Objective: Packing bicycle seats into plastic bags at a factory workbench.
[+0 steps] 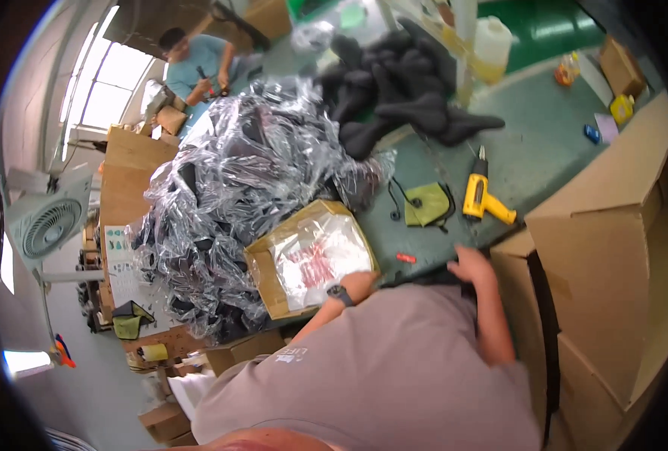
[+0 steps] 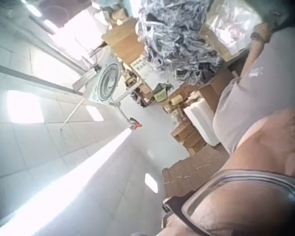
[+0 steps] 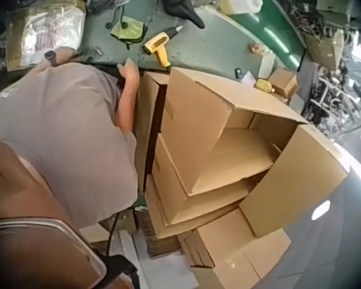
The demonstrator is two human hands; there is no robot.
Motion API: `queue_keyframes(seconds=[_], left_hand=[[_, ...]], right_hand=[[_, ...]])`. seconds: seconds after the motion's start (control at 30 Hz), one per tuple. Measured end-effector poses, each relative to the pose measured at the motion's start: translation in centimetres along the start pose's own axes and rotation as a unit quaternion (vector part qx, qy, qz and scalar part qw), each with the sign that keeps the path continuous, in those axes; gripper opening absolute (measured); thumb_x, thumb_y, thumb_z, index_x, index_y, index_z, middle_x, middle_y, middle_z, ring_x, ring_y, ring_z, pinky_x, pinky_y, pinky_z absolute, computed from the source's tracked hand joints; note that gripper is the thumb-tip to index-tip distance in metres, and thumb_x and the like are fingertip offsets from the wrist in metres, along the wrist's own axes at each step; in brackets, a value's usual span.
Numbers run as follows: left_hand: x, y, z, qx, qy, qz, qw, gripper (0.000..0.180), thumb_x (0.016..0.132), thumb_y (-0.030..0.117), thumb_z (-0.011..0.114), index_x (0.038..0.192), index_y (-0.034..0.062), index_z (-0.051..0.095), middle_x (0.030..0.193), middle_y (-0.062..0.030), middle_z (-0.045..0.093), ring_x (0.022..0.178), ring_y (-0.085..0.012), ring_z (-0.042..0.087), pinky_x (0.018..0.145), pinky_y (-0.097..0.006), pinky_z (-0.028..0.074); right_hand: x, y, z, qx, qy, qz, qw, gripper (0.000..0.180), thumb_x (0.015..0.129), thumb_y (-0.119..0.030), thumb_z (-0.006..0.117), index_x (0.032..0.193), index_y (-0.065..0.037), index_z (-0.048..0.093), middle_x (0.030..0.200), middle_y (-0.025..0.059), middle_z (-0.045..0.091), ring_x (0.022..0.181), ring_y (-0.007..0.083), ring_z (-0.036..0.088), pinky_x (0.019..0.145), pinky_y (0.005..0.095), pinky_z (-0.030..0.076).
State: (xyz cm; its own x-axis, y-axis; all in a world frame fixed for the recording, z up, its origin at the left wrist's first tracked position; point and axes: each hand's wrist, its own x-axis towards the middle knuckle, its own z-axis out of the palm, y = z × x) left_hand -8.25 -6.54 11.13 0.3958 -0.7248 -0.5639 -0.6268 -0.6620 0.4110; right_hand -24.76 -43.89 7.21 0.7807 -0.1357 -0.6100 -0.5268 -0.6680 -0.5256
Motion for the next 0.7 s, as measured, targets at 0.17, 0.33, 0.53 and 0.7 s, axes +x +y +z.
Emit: queue_keyframes(seconds=[0.17,0.33,0.53,0.7], left_hand=[[0.6,3.6,-4.0,-0.134,0.175,-0.052,0.974,0.056,0.100,0.029,0.079,0.148,0.0035,0.064,0.127,-0.0234,0.078,0.117,-0.0438,0.074,0.098,-0.052,0.060],[-1.0,4.7,-0.1,-0.193,0.180,-0.157,0.952,0.060,0.102,0.031,0.079,0.152,0.0022,0.062,0.137,-0.0236,0.075,0.123,-0.0423,0.073,0.104,-0.049,0.058],[-6.0,7.3,7.0,-0.224,0.124,-0.287,0.923,0.062,0.102,0.032,0.080,0.154,0.0048,0.062,0.138,-0.0241,0.075,0.125,-0.0412,0.074,0.101,-0.049,0.061],[-6.1,10.1,9.0,-0.294,0.140,-0.358,0.875,0.063,0.102,0.034,0.081,0.155,0.0053,0.062,0.136,-0.0238,0.077,0.123,-0.0392,0.076,0.101,-0.048,0.062]], right_hand=[[13.3,-4.1,-8.5,-0.065,-0.063,-0.052,0.994,0.064,0.095,-0.037,0.079,0.146,-0.002,0.064,0.139,0.0286,0.072,0.131,0.0480,0.068,0.110,0.0525,0.057],[26.3,-9.7,-17.3,-0.072,0.133,-0.079,0.985,0.072,0.092,-0.030,0.083,0.152,-0.002,0.055,0.142,0.0281,0.069,0.132,0.0484,0.066,0.113,0.0550,0.055],[39.3,-14.6,-21.4,-0.139,0.282,-0.071,0.947,0.072,0.094,-0.021,0.082,0.157,-0.003,0.051,0.145,0.0215,0.064,0.138,0.0421,0.061,0.117,0.0557,0.051],[47.0,-13.3,-18.9,-0.228,0.369,-0.198,0.879,0.047,0.102,-0.017,0.063,0.149,-0.010,0.061,0.129,0.0158,0.072,0.125,0.0382,0.068,0.113,0.0598,0.048]])
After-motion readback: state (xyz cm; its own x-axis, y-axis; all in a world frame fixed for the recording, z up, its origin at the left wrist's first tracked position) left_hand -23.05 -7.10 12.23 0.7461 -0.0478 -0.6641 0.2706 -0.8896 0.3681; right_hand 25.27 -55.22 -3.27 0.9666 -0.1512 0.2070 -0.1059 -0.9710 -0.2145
